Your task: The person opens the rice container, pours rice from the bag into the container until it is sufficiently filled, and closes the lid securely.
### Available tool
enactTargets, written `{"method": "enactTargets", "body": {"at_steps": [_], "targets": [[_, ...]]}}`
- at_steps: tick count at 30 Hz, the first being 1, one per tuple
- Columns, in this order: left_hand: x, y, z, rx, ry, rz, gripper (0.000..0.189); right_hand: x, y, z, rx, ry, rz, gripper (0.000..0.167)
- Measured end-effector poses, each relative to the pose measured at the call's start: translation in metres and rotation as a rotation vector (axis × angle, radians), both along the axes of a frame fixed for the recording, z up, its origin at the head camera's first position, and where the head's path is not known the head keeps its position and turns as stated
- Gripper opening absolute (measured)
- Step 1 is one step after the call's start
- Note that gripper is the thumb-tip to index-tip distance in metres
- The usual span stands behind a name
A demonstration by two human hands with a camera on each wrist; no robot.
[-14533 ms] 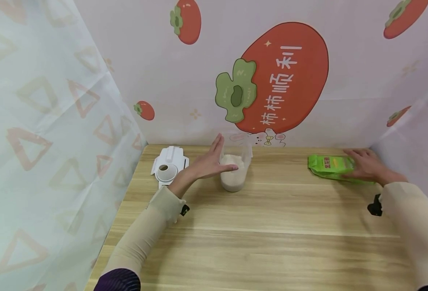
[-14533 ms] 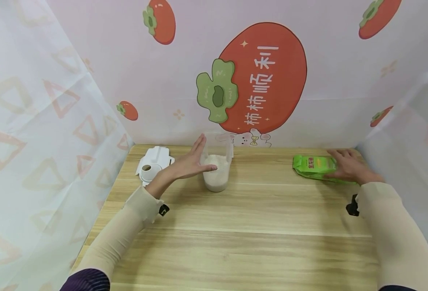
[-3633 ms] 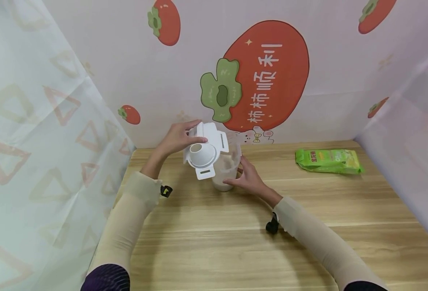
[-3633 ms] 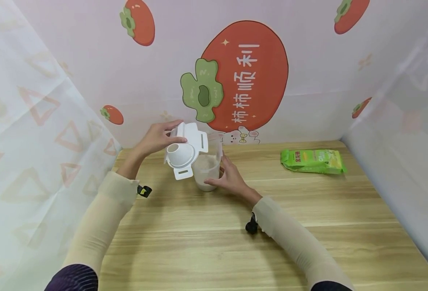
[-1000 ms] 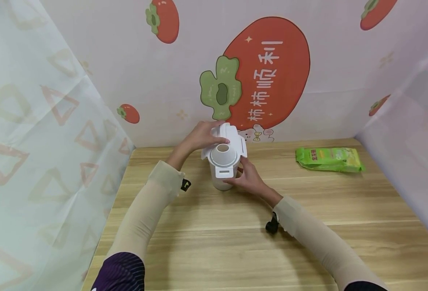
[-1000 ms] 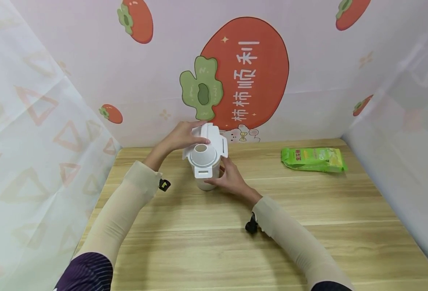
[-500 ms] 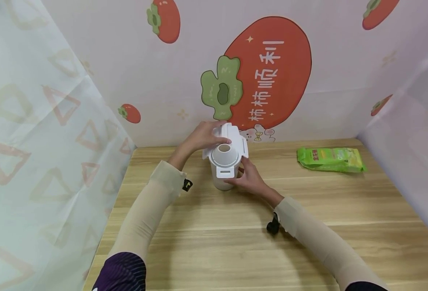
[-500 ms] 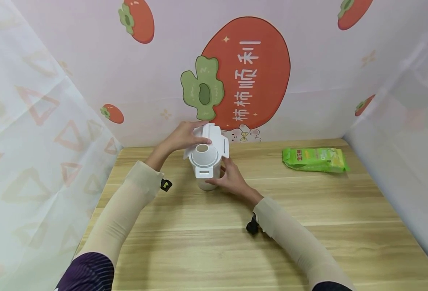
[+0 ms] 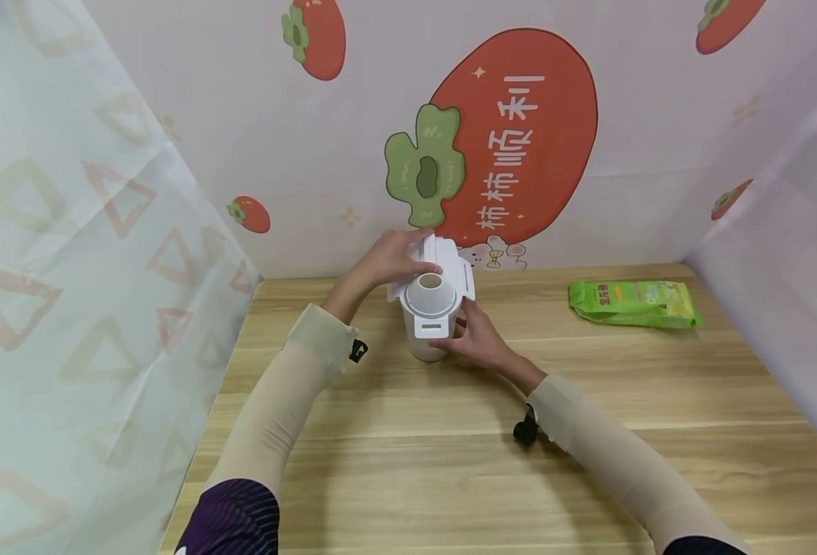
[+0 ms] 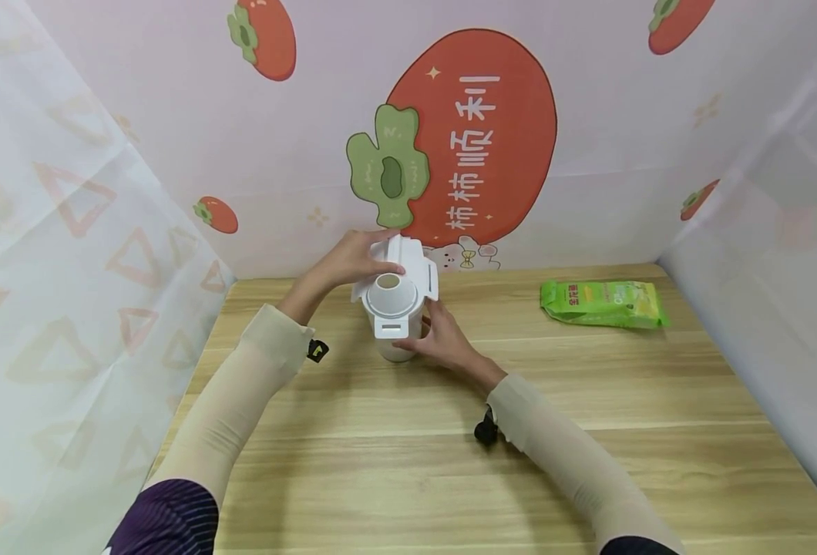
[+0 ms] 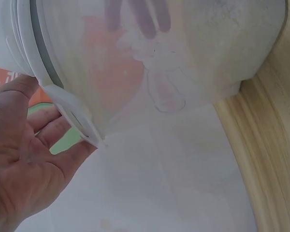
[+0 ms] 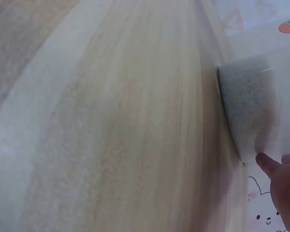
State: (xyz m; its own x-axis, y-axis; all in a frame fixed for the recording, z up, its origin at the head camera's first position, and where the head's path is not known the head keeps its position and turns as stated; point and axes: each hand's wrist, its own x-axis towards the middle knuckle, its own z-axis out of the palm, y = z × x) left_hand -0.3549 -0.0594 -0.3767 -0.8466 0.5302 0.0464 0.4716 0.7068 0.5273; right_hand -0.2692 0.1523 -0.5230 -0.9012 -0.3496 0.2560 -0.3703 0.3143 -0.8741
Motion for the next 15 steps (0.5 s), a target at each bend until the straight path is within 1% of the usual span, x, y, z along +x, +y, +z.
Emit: {"method": "enactTargets", "body": {"at_steps": [3, 9, 15], "targets": [[-0.001, 0.000, -0.001, 0.010, 0.010, 0.000, 0.087, -0.001, 0.001, 0.002, 0.007, 0.008, 0.012, 0.112], [-0.001, -0.002, -0.003, 0.012, 0.013, 0.007, 0.085, 0.000, 0.006, 0.004, 0.025, -0.006, 0.050, 0.107], [-0.001, -0.003, -0.002, 0.000, -0.013, 0.004, 0.087, 0.001, 0.016, 0.000, 0.078, -0.011, 0.077, 0.104]]}}
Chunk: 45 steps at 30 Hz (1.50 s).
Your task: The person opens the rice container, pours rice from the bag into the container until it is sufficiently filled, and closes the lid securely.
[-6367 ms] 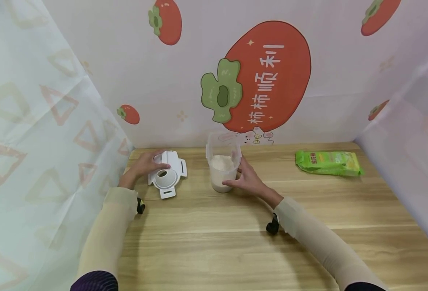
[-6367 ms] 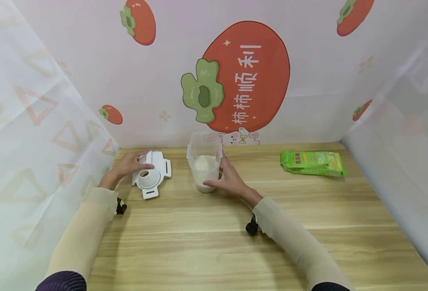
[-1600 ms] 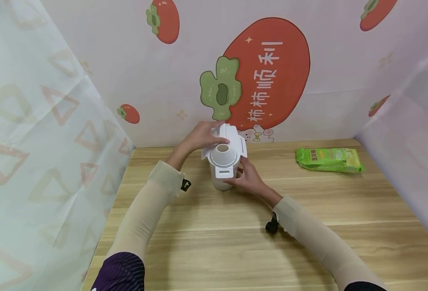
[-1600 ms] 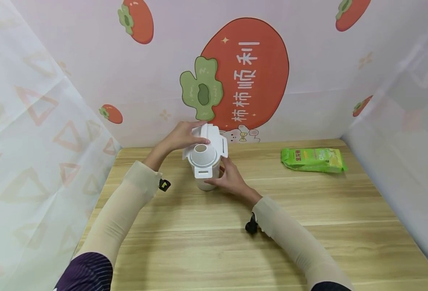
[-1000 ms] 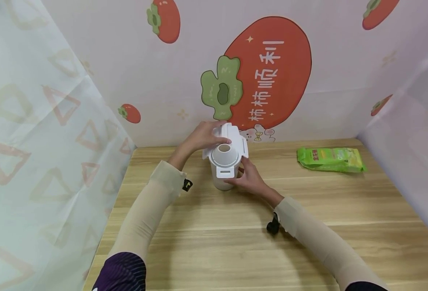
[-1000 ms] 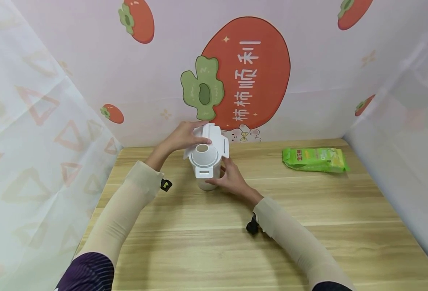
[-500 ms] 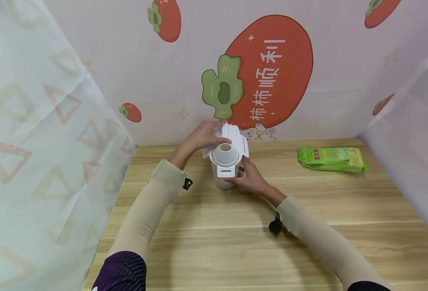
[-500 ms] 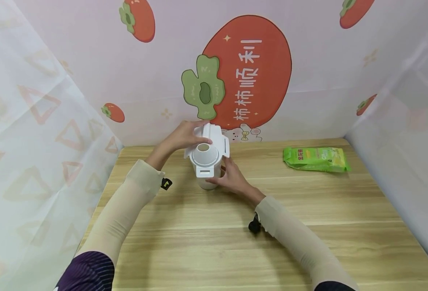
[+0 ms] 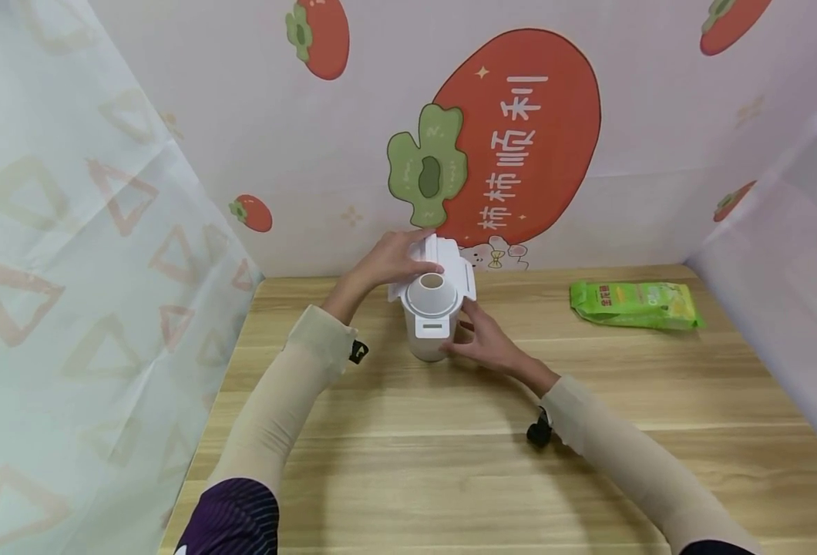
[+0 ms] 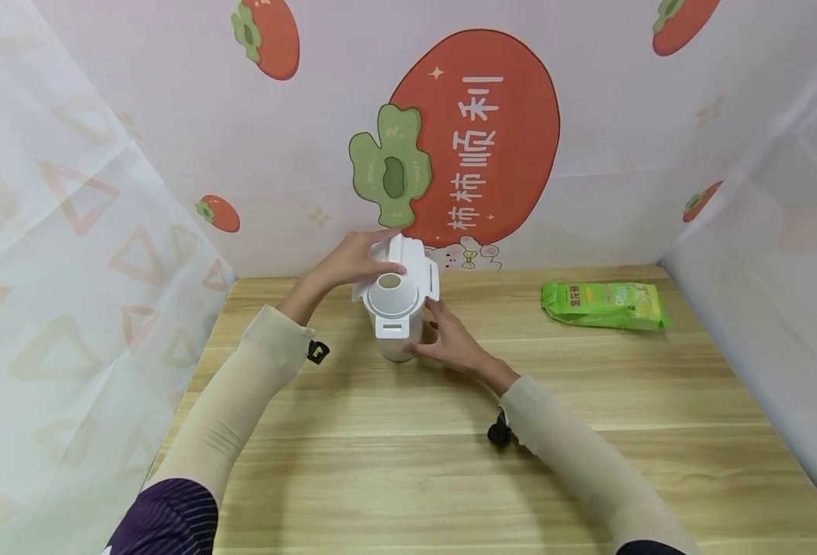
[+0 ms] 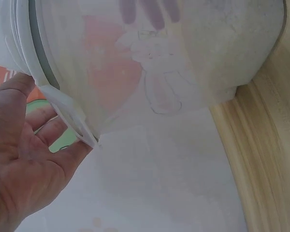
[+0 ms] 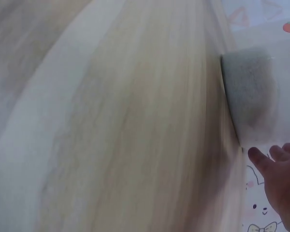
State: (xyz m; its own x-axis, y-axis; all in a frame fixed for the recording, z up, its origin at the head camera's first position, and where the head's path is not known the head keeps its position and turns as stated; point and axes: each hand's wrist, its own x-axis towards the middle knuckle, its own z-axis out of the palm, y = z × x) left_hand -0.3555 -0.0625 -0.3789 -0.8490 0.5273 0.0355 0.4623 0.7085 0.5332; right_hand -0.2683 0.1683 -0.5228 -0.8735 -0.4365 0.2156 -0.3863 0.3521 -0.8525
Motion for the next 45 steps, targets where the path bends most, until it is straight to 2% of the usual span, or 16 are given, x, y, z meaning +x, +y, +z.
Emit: {"method": "enactTargets", "body": {"at_steps": [6, 9, 12, 20, 27, 36, 41, 45], "targets": [[-0.002, -0.005, 0.002, 0.059, -0.033, -0.031, 0.082, 0.002, 0.015, 0.003, 0.064, -0.034, -0.032, 0.111], [-0.004, -0.009, 0.001, 0.092, -0.027, -0.049, 0.079, 0.001, 0.023, 0.006, 0.078, -0.034, -0.045, 0.115], [-0.004, -0.016, -0.002, 0.132, -0.018, -0.041, 0.073, -0.001, 0.031, 0.010, 0.099, -0.018, -0.051, 0.116], [0.000, -0.036, -0.007, 0.182, -0.063, 0.006, 0.074, -0.004, 0.053, 0.030, 0.194, 0.010, -0.068, 0.111], [0.002, -0.049, -0.012, 0.187, -0.042, -0.003, 0.068, -0.011, 0.065, 0.052, 0.225, 0.056, -0.070, 0.105], [0.013, -0.065, -0.009, 0.193, -0.007, -0.085, 0.071, -0.019, 0.070, 0.083, 0.282, 0.150, -0.001, 0.107], [0.014, -0.070, -0.012, 0.149, -0.046, -0.145, 0.082, -0.023, 0.068, 0.095, 0.323, 0.203, 0.032, 0.106], [0.017, -0.070, -0.012, 0.129, -0.091, -0.186, 0.089, -0.027, 0.064, 0.105, 0.365, 0.213, 0.060, 0.107]]}}
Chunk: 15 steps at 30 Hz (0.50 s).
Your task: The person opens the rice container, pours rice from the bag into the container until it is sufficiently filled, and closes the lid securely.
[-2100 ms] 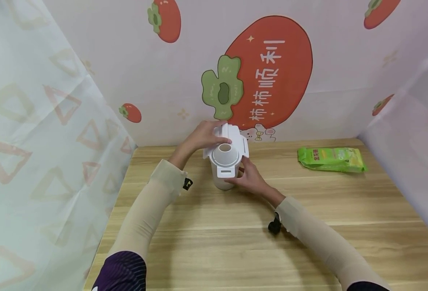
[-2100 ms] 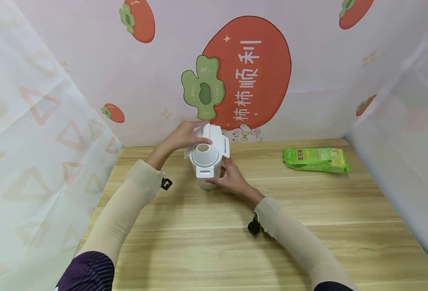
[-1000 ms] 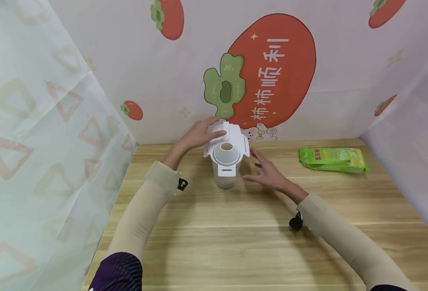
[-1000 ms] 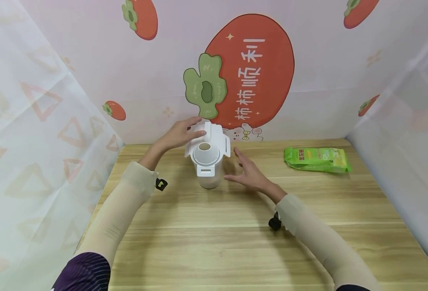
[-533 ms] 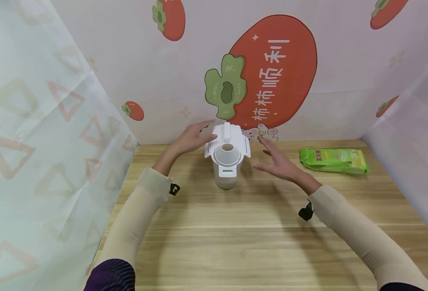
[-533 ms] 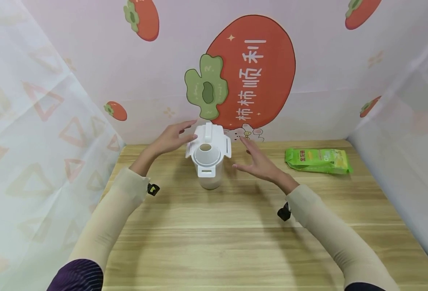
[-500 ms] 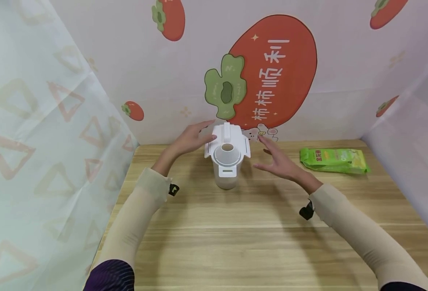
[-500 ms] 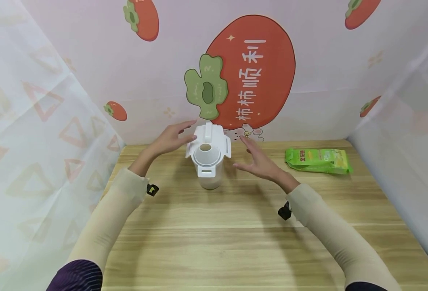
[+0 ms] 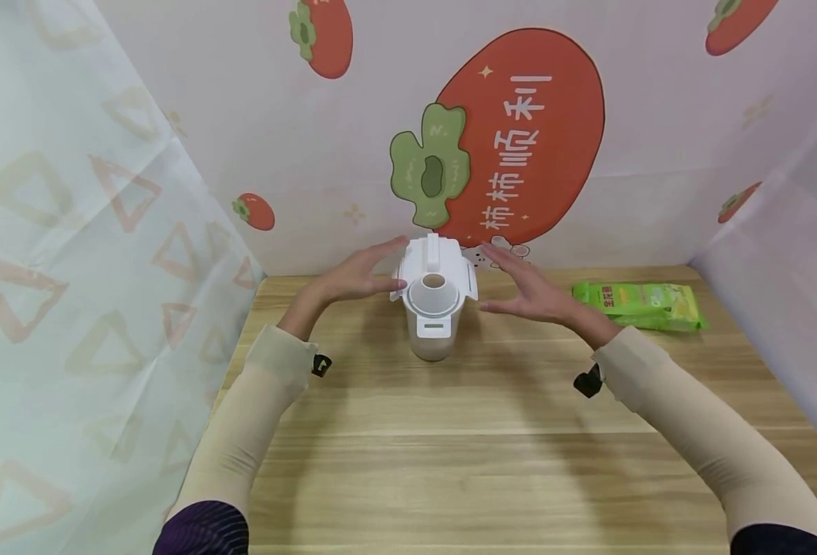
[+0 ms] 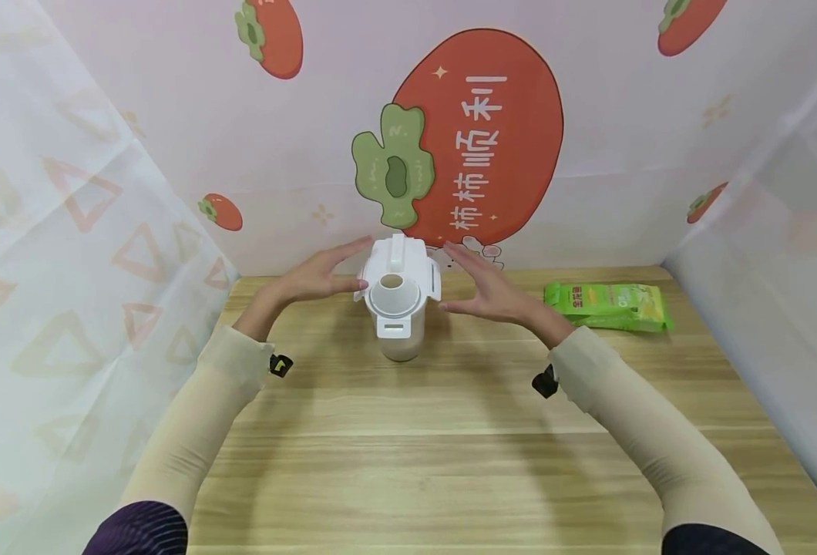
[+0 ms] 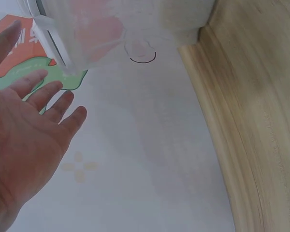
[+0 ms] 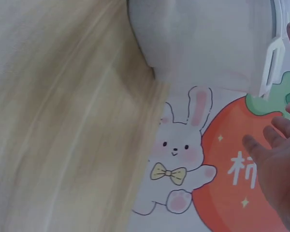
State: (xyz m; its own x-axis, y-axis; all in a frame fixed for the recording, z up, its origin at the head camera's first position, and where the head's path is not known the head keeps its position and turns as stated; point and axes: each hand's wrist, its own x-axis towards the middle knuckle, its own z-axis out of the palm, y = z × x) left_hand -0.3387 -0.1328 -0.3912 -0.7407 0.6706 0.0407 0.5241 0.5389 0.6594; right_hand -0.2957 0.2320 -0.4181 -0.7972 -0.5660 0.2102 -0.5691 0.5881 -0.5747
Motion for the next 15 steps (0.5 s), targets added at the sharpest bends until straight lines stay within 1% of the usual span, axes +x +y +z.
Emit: {"method": "enactTargets", "body": {"at_steps": [7, 15], "targets": [[0.002, -0.001, -0.004, -0.023, -0.020, -0.006, 0.092, -0.008, -0.010, 0.015, 0.041, -0.006, 0.054, 0.108], [0.002, 0.000, -0.010, -0.038, -0.055, -0.005, 0.093, -0.013, -0.019, 0.019, 0.081, -0.045, 0.062, 0.107]]}}
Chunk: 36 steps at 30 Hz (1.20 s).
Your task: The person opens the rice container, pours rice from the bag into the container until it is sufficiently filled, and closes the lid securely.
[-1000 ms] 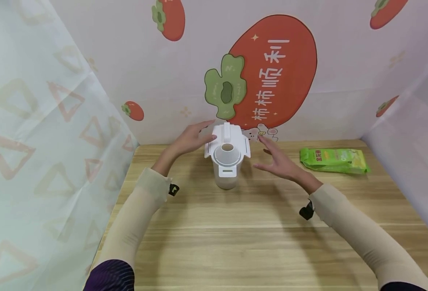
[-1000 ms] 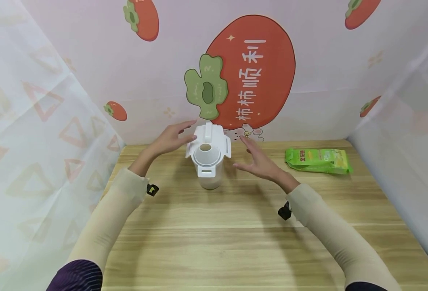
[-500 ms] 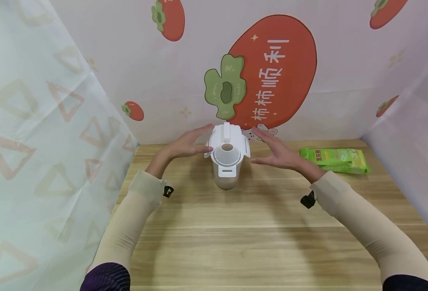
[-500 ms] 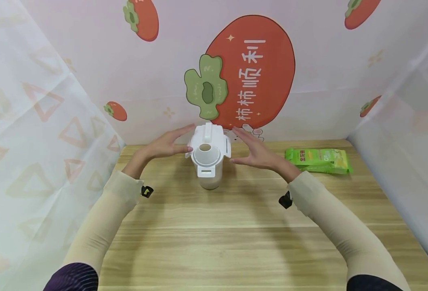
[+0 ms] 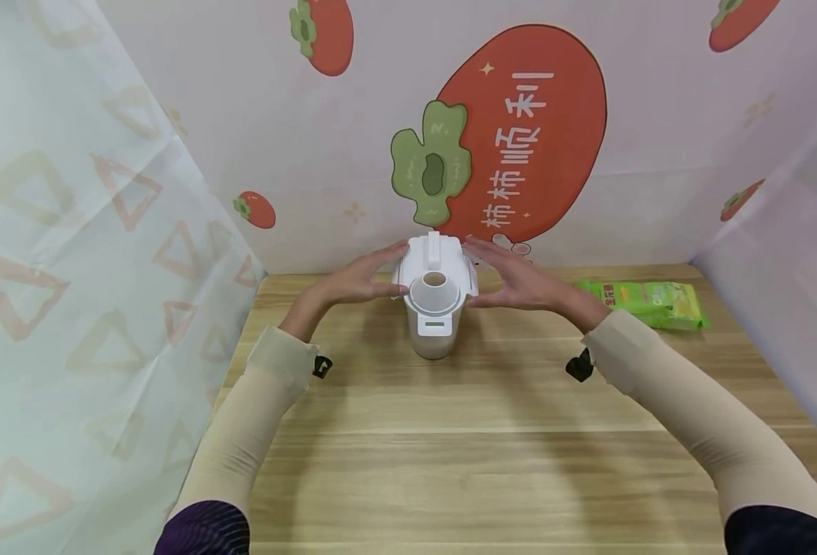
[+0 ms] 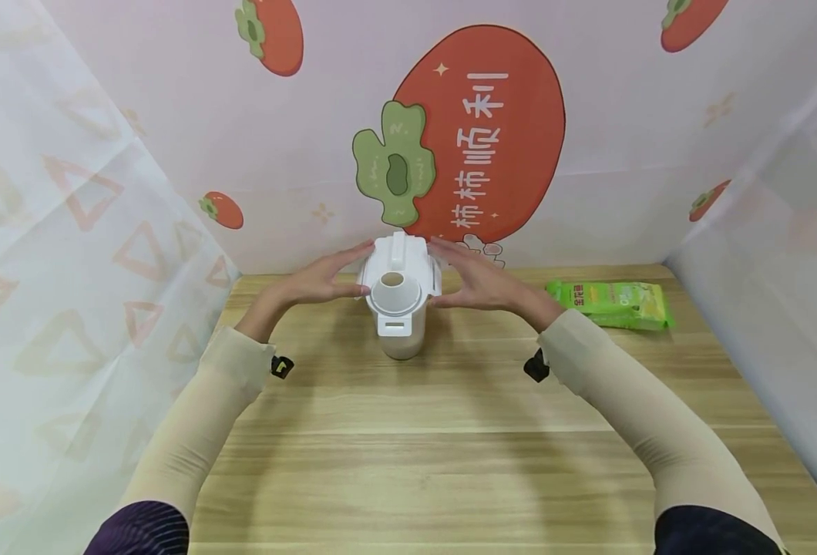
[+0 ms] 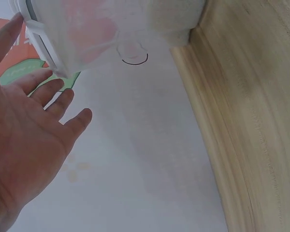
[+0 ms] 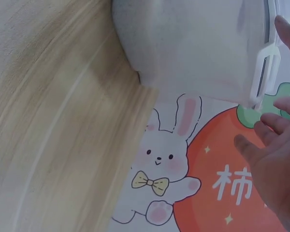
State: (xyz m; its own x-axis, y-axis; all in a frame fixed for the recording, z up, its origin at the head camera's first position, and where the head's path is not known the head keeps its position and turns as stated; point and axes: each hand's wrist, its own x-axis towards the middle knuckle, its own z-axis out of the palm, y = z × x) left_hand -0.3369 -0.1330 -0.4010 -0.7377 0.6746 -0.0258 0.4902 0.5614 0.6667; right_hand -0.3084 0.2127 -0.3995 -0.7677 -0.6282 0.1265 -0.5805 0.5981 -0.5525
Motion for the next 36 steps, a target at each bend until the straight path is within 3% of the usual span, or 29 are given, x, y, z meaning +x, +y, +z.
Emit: {"method": "enactTargets", "body": {"at_steps": [18, 36], "targets": [[-0.0002, -0.0018, -0.0064, -0.010, -0.034, -0.021, 0.089, -0.0033, -0.0073, -0.0015, 0.066, -0.013, 0.003, 0.101], [0.0027, -0.0001, -0.0012, -0.039, -0.035, -0.007, 0.090, -0.0026, -0.0077, -0.0046, 0.064, -0.017, -0.048, 0.103]]}}
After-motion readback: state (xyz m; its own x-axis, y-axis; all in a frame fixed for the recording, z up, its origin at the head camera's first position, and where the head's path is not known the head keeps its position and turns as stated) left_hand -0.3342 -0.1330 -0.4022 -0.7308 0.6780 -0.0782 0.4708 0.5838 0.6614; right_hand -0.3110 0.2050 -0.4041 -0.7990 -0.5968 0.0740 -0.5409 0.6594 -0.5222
